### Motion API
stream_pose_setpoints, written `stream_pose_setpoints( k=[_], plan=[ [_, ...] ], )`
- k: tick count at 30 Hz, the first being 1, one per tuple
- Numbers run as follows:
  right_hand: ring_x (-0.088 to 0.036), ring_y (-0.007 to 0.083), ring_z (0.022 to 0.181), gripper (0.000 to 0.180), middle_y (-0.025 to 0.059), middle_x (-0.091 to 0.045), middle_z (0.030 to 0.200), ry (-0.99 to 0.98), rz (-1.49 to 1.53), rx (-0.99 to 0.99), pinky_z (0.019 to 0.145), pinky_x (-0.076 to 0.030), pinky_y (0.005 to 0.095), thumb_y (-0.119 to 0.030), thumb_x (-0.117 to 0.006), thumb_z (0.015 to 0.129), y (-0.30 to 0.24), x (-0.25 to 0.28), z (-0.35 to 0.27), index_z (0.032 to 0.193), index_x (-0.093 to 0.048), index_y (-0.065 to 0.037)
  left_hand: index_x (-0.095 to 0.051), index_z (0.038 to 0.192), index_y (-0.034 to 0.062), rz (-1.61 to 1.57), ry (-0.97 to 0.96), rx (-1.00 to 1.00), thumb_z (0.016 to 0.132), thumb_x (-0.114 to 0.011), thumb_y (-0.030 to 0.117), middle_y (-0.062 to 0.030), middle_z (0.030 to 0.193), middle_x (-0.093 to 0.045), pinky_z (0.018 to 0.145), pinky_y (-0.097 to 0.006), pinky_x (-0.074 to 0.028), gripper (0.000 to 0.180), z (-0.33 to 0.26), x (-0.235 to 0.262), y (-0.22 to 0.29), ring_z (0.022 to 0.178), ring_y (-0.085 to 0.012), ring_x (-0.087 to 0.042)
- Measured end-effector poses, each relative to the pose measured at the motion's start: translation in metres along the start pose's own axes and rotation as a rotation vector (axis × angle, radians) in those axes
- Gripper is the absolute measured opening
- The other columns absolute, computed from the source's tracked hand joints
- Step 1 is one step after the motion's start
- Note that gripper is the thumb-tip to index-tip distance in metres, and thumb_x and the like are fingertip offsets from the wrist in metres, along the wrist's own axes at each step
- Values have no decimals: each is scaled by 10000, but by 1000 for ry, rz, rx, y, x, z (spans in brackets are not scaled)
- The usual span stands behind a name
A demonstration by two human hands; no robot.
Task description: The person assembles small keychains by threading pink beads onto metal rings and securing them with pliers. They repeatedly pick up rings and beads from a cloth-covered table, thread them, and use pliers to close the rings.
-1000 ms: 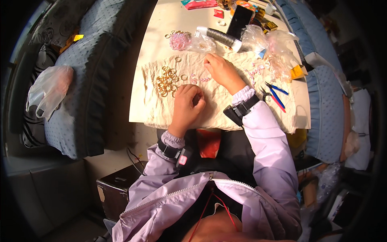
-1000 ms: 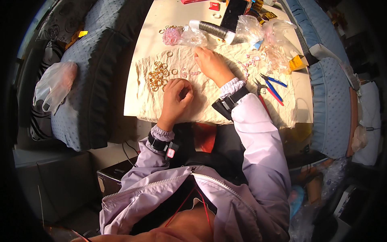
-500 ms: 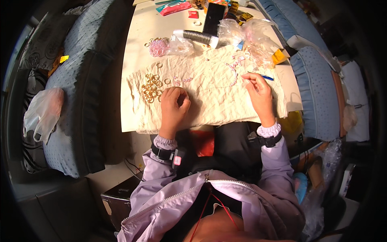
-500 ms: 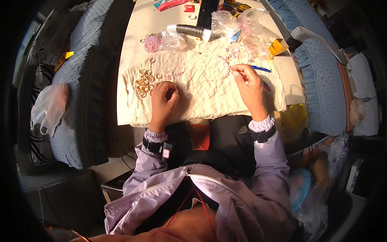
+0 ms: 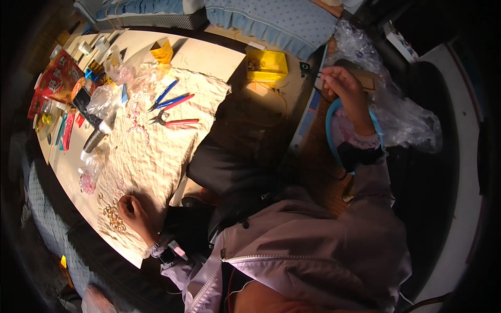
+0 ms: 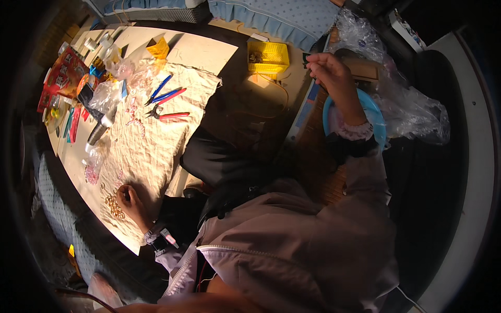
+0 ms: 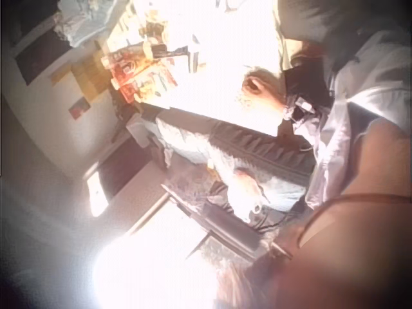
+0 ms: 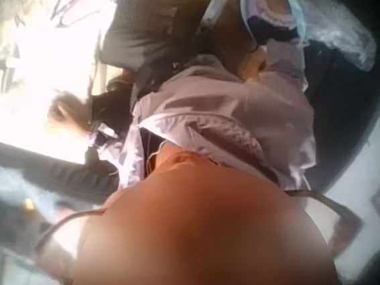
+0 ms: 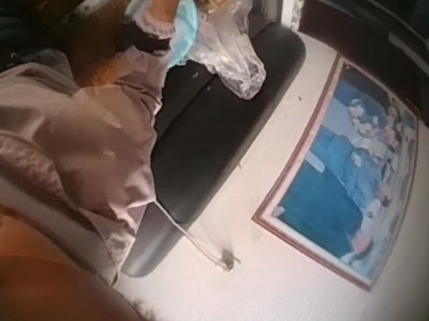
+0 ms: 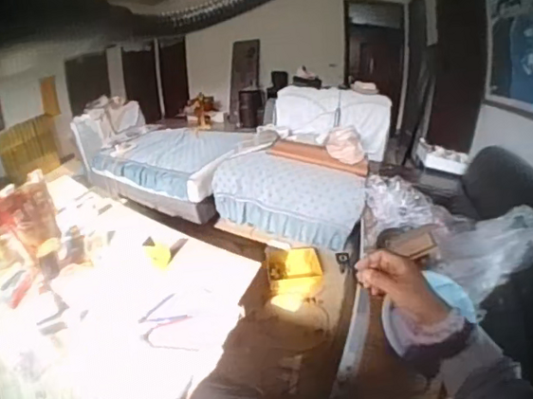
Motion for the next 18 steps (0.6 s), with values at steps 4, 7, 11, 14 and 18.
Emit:
stream_pose_setpoints(
  k=[4,7,11,14,18],
  plan=[
    [-679,102,1026,264,19,-745,1150,151,-409,-290,871,-544,265,-159,-629,1111,7,144,-68,1329,-708,-34,-661,1192,-62,-171,-16,101,1097,-662,111,-118,1128,-673,985,-358,-507,197,0,1,-21,1053,-220,-621],
    [-686,118,1052,278,19,-750,1161,292,-464,-518,900,-558,291,-187,-642,1102,40,226,-123,1336,-718,-59,-645,1232,-77,-159,-42,70,1121,-653,133,-137,1198,-676,1014,-356,-509,238,0,4,-19,1099,-226,-624],
    [-710,147,1048,269,22,-758,1133,231,-295,-728,916,-579,329,-232,-679,1082,125,265,-175,1294,-743,-79,-658,1258,-65,-68,-62,96,1129,-642,187,-157,1225,-699,1016,-388,-515,284,4,8,-18,1110,-257,-639],
    [-730,177,1045,266,37,-765,1120,91,-297,-755,931,-590,343,-255,-691,1083,190,269,-203,1263,-753,-70,-661,1257,-63,-31,-71,109,1128,-652,203,-159,1229,-699,1014,-385,-515,296,6,9,-18,1108,-260,-641],
    [-763,228,1065,310,77,-792,1177,211,-57,-738,953,-611,383,-298,-727,1067,247,302,-258,1265,-758,-61,-670,1251,-59,-81,-86,137,1126,-661,226,-160,1222,-702,1009,-378,-519,311,8,7,-15,1104,-263,-643]
  ],
)
Point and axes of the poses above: each hand's wrist, its own z-axis towards the middle knuckle, its own x-axis out of the back of the hand, y = z × x, the point moved 9 cm from there along z, towards the middle knuckle
